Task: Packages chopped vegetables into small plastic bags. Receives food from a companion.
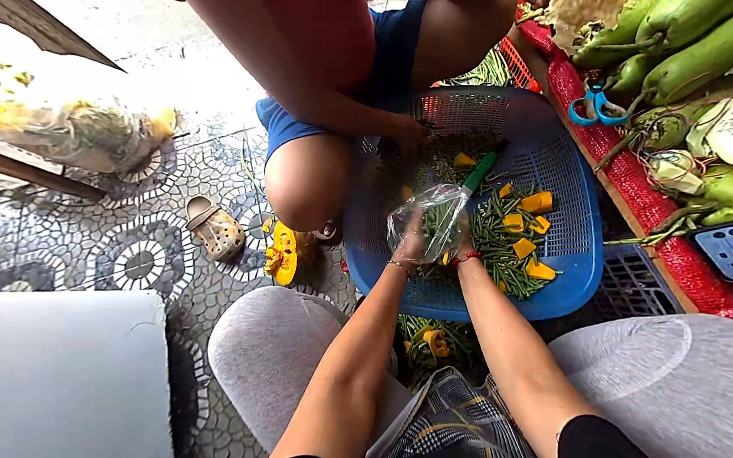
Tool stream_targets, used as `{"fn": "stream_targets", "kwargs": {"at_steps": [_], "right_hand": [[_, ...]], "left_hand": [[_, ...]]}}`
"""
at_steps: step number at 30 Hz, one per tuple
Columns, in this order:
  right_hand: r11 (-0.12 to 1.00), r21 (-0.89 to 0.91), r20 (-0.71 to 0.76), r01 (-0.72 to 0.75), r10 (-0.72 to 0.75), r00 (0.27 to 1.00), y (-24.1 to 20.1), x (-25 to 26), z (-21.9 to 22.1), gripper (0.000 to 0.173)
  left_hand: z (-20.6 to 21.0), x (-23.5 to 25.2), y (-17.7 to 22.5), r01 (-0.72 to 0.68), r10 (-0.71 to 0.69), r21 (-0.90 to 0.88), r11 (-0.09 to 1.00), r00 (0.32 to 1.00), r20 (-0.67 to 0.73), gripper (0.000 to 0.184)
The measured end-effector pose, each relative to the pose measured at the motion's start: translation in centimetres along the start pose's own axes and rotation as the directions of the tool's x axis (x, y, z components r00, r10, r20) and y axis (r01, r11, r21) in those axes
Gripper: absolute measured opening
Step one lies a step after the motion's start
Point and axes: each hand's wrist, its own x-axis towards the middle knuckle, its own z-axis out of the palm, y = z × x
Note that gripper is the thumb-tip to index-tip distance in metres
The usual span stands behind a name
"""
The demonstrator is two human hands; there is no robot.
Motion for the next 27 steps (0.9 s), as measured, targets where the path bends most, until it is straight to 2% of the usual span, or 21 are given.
{"fn": "stream_targets", "kwargs": {"at_steps": [2, 5, 8, 9, 10, 12, 15, 17, 18, 19, 20, 22, 23, 25, 27], "right_hand": [[1.0, -0.016, 0.05, -0.008, 0.008, 0.999, -0.5, -0.6, -0.3, 0.055], [0.997, -0.054, 0.037, -0.048, 0.05, 0.998, -1.4, -0.6, -0.8, 0.062], [0.998, -0.065, 0.061, -0.008, 0.012, 0.998, -3.1, -0.8, -0.5, 0.071], [0.996, -0.087, 0.062, 0.007, -0.001, 0.998, -3.1, -1.1, -0.2, 0.074], [0.994, -0.109, 0.06, 0.0, 0.007, 0.998, -2.9, -1.4, 0.1, 0.076], [0.99, -0.136, 0.057, -0.025, 0.033, 0.998, -2.4, -1.7, 0.7, 0.077], [0.985, -0.169, 0.071, -0.039, 0.052, 0.996, -2.7, -2.1, 0.3, 0.074], [0.991, -0.128, 0.142, -0.049, 0.067, 0.988, -3.2, -1.3, -0.6, 0.077], [0.994, -0.099, 0.174, -0.035, 0.052, 0.983, -3.5, -0.8, -1.1, 0.082], [0.997, -0.071, 0.19, -0.02, 0.033, 0.981, -3.9, -0.4, -1.5, 0.087], [0.998, -0.058, 0.2, -0.012, 0.024, 0.98, -4.3, -0.3, -2.0, 0.089], [0.997, -0.072, 0.185, -0.007, 0.02, 0.983, -5.3, -0.2, -2.5, 0.088], [0.997, -0.082, 0.173, -0.011, 0.025, 0.985, -5.8, -0.4, -2.5, 0.088], [0.993, -0.12, 0.178, -0.001, 0.022, 0.984, -6.6, -0.9, -2.4, 0.088], [0.99, -0.137, 0.228, 0.022, 0.01, 0.974, -6.9, -1.1, -2.3, 0.085]], "left_hand": [[0.5, 0.2, 0.3, -0.021, 0.02, -0.032, 0.999, 0.999, -0.038, 0.058], [0.5, 1.0, 0.8, -0.014, 0.007, -0.125, 0.992, 0.998, -0.06, 0.067], [0.9, 2.5, 2.4, -0.105, 0.069, -0.329, 0.938, 0.99, -0.122, 0.076], [0.9, 2.5, 2.4, -0.126, 0.085, -0.32, 0.939, 0.986, -0.141, 0.076], [0.9, 2.2, 2.0, -0.151, 0.117, -0.235, 0.96, 0.982, -0.15, 0.074], [0.6, 1.2, 1.4, -0.149, 0.148, -0.017, 0.989, 0.988, -0.042, 0.061], [0.3, 0.2, 2.7, -0.175, 0.171, 0.136, 0.975, 0.984, 0.038, 0.053], [-0.5, 1.0, 1.8, -0.165, 0.166, -0.011, 0.986, 0.986, 0.03, 0.055], [-0.8, 1.8, 1.6, -0.113, 0.114, -0.165, 0.98, 0.993, -0.009, 0.068], [-1.2, 2.6, 1.9, -0.037, 0.026, -0.32, 0.947, 0.999, -0.041, 0.089], [-1.8, 2.8, 2.9, 0.035, -0.053, -0.378, 0.925, 0.998, -0.038, 0.103], [-3.4, 2.2, 6.0, 0.159, -0.147, -0.287, 0.945, 0.987, 0.064, 0.113], [-3.8, 1.7, 7.7, 0.184, -0.169, -0.172, 0.968, 0.981, 0.097, 0.108], [-3.6, 0.8, 10.3, 0.167, -0.177, 0.077, 0.983, 0.974, 0.141, 0.083], [-1.9, 0.4, 11.7, 0.117, -0.153, 0.303, 0.946, 0.983, 0.1, 0.062]]}}
